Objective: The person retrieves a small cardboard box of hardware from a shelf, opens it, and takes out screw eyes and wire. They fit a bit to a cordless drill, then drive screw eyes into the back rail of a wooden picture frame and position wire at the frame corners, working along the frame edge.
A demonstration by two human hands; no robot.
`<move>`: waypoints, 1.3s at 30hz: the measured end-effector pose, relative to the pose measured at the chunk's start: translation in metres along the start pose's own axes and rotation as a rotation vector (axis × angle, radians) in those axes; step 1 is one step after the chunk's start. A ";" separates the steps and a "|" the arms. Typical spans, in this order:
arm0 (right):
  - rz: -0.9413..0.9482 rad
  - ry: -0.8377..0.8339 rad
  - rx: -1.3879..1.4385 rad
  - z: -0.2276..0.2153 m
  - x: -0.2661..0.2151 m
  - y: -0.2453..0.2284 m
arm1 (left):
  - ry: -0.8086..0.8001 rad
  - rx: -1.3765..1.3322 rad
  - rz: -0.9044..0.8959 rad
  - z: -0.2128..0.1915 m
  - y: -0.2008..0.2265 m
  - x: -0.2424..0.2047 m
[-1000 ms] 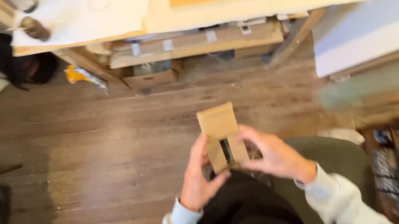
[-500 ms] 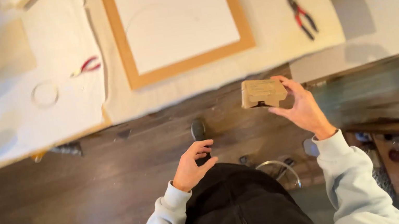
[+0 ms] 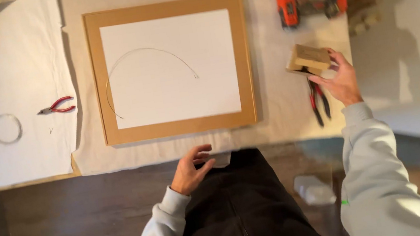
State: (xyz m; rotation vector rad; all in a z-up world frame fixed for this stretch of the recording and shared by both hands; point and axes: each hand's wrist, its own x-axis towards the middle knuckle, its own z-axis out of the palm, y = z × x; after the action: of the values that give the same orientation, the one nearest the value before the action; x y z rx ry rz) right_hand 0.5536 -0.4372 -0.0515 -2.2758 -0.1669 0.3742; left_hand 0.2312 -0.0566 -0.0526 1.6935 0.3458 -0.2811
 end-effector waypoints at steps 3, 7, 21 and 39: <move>-0.218 -0.017 0.083 -0.012 0.060 0.053 | 0.113 -0.078 -0.098 0.031 -0.012 0.028; -0.177 -0.088 0.152 -0.015 0.080 0.086 | 0.167 -0.316 -0.355 0.085 -0.083 0.052; -0.486 -0.006 -0.247 -0.078 0.159 -0.004 | 0.630 -1.265 -0.259 0.198 -0.194 0.126; -0.430 -0.519 -0.898 -0.017 0.331 0.045 | 0.488 -0.809 -0.632 0.145 -0.082 0.127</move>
State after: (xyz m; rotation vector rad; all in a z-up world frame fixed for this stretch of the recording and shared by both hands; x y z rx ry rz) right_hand 0.8725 -0.4000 -0.1452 -2.8289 -1.2854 0.7577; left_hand 0.3187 -0.1809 -0.1973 0.7935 1.1904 -0.1442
